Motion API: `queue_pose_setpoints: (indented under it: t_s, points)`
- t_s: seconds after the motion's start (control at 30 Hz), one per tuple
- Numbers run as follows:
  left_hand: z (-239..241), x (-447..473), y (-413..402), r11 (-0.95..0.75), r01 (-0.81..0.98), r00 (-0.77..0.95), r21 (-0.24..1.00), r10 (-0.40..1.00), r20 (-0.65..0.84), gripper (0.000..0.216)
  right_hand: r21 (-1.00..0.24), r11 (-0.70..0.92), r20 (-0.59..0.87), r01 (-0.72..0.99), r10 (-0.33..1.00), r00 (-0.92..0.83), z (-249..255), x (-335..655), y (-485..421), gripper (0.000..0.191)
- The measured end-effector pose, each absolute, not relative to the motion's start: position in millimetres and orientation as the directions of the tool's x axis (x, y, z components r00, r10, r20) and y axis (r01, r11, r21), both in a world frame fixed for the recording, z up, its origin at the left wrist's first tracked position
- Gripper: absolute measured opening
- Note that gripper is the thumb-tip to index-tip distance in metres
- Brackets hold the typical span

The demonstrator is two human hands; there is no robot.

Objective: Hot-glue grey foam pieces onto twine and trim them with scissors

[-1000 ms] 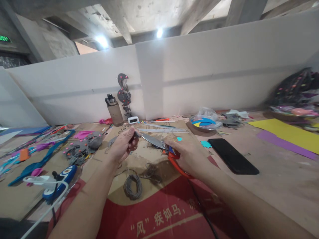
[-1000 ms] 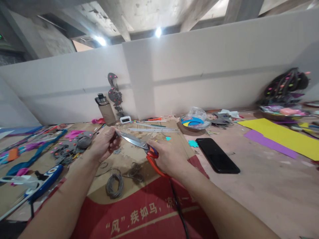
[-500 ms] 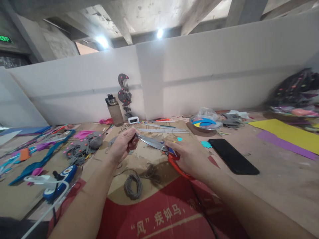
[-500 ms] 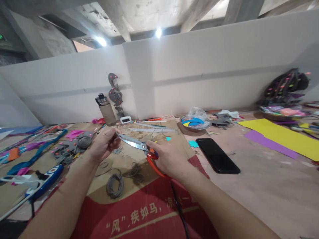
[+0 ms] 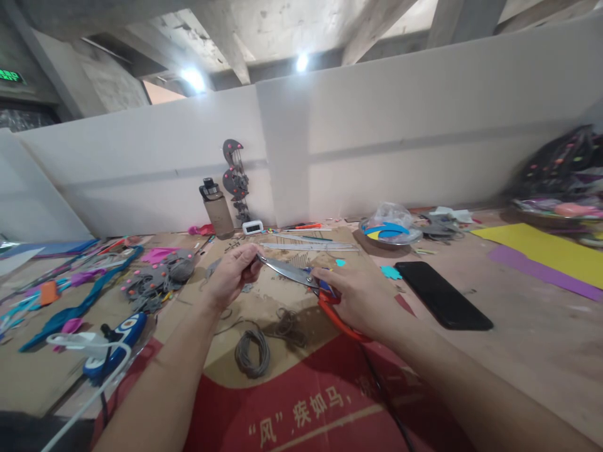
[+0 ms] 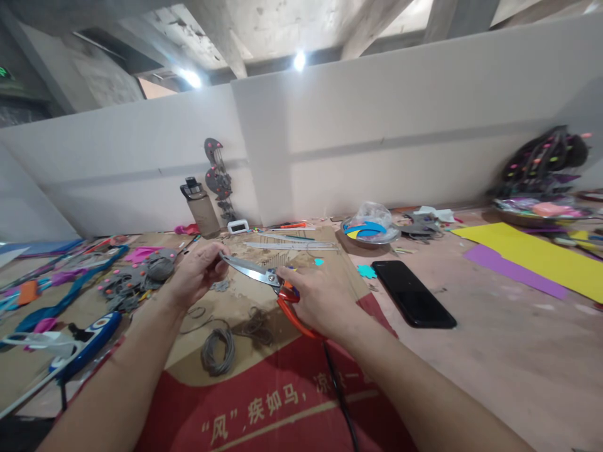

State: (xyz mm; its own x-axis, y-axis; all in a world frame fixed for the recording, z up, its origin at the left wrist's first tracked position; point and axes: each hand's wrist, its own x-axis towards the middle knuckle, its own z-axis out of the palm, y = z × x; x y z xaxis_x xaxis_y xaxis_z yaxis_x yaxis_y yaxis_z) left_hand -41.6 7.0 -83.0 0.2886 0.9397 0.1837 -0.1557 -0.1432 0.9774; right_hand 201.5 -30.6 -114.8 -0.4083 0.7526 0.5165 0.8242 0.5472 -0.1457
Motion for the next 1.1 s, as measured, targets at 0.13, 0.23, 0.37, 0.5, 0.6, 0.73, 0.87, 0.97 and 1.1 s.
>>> queue_pose_setpoints:
  t_s: [0.13,0.23,0.37,0.5,0.6,0.73,0.87,0.97,1.1]
  points:
    - [-83.6,-42.0,7.5,-0.161,-0.164,0.279,0.973,0.939,0.202,0.032,-0.102,0.533,0.517,0.840,0.750,-0.413,-114.5,202.5,-30.3,0.036]
    - [-83.5,-42.4,7.7,-0.166,-0.173,0.259,0.971,0.943,0.207,0.032,-0.074,0.536,0.519,0.841,0.741,-0.426,-114.5,203.4,-30.0,0.036]
    - [-82.7,-42.8,7.6,-0.163,-0.166,0.246,0.973,0.948,0.201,0.032,-0.074,0.543,0.509,0.837,0.742,-0.436,-114.4,204.1,-29.9,0.035]
    - [-82.1,-43.3,7.6,-0.181,-0.137,0.259,0.974,0.943,0.211,0.033,-0.080,0.540,0.526,0.838,0.737,-0.425,-114.4,203.4,-30.2,0.034]
    - [-82.5,-43.9,7.9,-0.193,-0.112,0.265,0.975,0.940,0.216,0.034,-0.096,0.548,0.529,0.831,0.735,-0.424,-113.3,202.2,-30.9,0.034]
    - [-83.4,-44.1,8.0,-0.193,-0.094,0.269,0.977,0.940,0.211,0.033,-0.108,0.552,0.514,0.827,0.742,-0.429,-111.9,201.7,-31.8,0.034]
    - [-83.2,-43.2,7.7,-0.193,-0.110,0.270,0.975,0.938,0.216,0.034,-0.087,0.534,0.496,0.841,0.756,-0.428,-112.8,203.0,-32.3,0.035]
    - [-83.4,-42.8,8.0,-0.186,-0.123,0.274,0.975,0.938,0.214,0.034,-0.064,0.531,0.487,0.845,0.755,-0.438,-113.8,204.0,-31.9,0.036]
    - [-84.8,-43.7,8.9,-0.190,-0.141,0.277,0.972,0.935,0.223,0.031,-0.039,0.520,0.485,0.853,0.756,-0.439,-113.7,203.8,-30.6,0.037]
